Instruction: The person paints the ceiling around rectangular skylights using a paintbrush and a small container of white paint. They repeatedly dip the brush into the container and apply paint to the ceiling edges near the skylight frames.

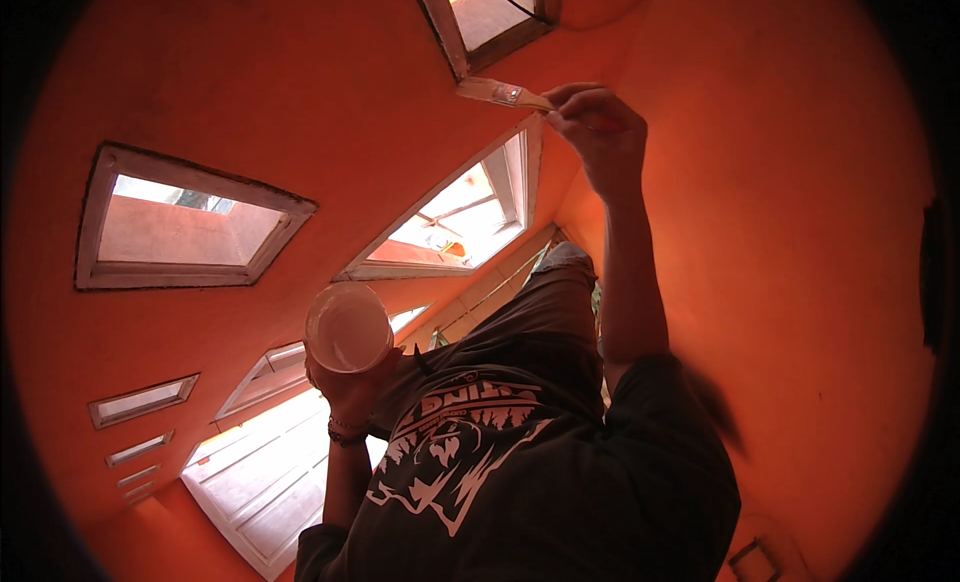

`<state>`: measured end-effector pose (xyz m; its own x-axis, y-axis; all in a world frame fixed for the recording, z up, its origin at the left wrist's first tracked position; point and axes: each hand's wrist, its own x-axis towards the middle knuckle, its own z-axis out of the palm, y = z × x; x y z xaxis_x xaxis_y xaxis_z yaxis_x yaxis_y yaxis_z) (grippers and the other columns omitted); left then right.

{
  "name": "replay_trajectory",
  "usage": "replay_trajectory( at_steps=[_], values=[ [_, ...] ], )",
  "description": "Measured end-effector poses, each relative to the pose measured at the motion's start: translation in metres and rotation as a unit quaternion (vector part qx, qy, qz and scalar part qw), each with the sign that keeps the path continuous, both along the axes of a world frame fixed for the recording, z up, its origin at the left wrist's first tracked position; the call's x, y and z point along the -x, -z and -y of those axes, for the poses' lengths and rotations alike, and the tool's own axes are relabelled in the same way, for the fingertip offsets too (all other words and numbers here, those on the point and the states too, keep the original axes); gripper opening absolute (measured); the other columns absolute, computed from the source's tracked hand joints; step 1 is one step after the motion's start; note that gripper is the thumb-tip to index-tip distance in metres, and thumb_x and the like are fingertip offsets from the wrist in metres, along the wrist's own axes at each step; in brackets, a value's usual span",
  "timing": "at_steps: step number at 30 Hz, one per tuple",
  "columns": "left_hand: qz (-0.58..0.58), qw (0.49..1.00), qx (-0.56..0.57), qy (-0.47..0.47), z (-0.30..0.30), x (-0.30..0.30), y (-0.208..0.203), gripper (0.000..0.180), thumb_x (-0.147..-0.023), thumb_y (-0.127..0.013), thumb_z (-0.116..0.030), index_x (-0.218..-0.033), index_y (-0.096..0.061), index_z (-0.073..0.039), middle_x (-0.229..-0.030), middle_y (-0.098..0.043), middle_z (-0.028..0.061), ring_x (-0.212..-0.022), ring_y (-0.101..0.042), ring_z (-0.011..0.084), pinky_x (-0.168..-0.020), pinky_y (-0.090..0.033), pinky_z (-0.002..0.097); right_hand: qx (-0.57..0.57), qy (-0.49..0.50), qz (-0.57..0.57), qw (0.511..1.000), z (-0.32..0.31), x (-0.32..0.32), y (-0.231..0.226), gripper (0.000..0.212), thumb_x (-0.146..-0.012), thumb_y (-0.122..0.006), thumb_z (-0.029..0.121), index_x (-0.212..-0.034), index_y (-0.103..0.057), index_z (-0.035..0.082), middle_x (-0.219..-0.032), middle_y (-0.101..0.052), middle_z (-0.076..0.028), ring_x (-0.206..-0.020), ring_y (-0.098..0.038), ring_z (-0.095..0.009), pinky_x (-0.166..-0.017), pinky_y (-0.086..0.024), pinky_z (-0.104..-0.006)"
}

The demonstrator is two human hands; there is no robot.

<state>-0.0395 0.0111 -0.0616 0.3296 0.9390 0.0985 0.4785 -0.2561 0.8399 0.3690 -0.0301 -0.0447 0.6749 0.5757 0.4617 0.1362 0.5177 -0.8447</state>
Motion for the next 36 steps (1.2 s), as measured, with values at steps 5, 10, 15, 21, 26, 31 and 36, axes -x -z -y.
replay_trajectory(
  at_steps=[5,10,15,21,26,31,36],
  values=[
    [0.002,1.000,-0.031,0.007,-0.001,-0.001,0.001,0.083,-0.053,-0.096,-0.023,-0.122,-0.052,-0.005,-0.108,-0.066,0.0082,-0.097,-0.066,0.0206,-0.084,-0.053,0.0347,0.034,0.064,0.025,0.997,-0.005,0.001,0.003,0.010,-0.082,-0.066,-0.010,-0.085,-0.063,-0.001,-0.099,-0.069,-0.010,-0.093,-0.065,-0.015,-0.083,-0.055,-0.0276],
    [0.022,1.000,-0.023,0.002,-0.002,0.000,0.003,0.084,-0.054,-0.095,-0.025,-0.123,-0.052,-0.005,-0.108,-0.066,0.0087,-0.097,-0.066,0.0205,-0.084,-0.053,0.0351,-0.010,0.013,0.028,0.999,-0.004,0.006,0.006,0.010,-0.082,-0.066,-0.010,-0.085,-0.063,-0.001,-0.099,-0.069,-0.011,-0.092,-0.065,-0.015,-0.081,-0.055,-0.0279],
    [-0.005,0.998,-0.055,0.009,-0.002,-0.003,-0.002,0.083,-0.056,-0.095,-0.027,-0.123,-0.052,-0.005,-0.110,-0.066,0.0092,-0.099,-0.066,0.0212,-0.084,-0.053,0.0356,0.020,0.047,0.000,0.999,-0.006,0.008,0.004,0.011,-0.082,-0.067,-0.011,-0.084,-0.063,-0.001,-0.100,-0.068,-0.012,-0.092,-0.066,-0.016,-0.083,-0.055,-0.0286],
    [-0.016,0.998,-0.050,0.034,-0.004,0.004,0.002,0.084,-0.058,-0.092,-0.009,-0.131,-0.049,-0.005,-0.121,-0.061,0.0082,-0.108,-0.062,0.0190,-0.092,-0.054,0.0347,-0.004,0.034,0.023,0.999,-0.003,0.009,0.009,0.012,-0.081,-0.068,-0.010,-0.083,-0.063,0.000,-0.101,-0.069,-0.010,-0.092,-0.065,-0.015,-0.083,-0.054,-0.0279],
    [-0.009,0.998,-0.056,0.033,-0.005,0.005,0.002,0.082,-0.060,-0.091,-0.006,-0.131,-0.049,-0.004,-0.120,-0.061,0.0090,-0.107,-0.062,0.0200,-0.090,-0.055,0.0355,0.023,0.081,-0.019,0.996,-0.004,0.009,0.003,0.011,-0.080,-0.068,-0.009,-0.083,-0.063,0.001,-0.101,-0.069,-0.010,-0.093,-0.064,-0.014,-0.083,-0.053,-0.0278],
    [-0.007,0.999,-0.020,0.025,-0.007,0.009,0.006,0.080,-0.060,-0.089,-0.007,-0.128,-0.049,-0.003,-0.115,-0.063,0.0111,-0.100,-0.065,0.0224,-0.083,-0.058,0.0368,0.007,0.155,-0.016,0.988,0.005,0.018,0.002,0.010,-0.081,-0.070,-0.006,-0.086,-0.065,0.001,-0.099,-0.070,-0.008,-0.088,-0.065,-0.012,-0.079,-0.052,-0.0254],
    [-0.020,1.000,0.000,0.009,-0.005,0.006,0.010,0.084,-0.056,-0.093,-0.019,-0.126,-0.050,-0.004,-0.113,-0.064,0.0090,-0.100,-0.064,0.0211,-0.084,-0.054,0.0351,-0.024,0.215,0.069,0.974,-0.009,0.061,0.025,0.012,-0.082,-0.072,-0.004,-0.090,-0.064,0.002,-0.105,-0.066,-0.009,-0.092,-0.064,-0.012,-0.080,-0.052,-0.0243]
  ],
)
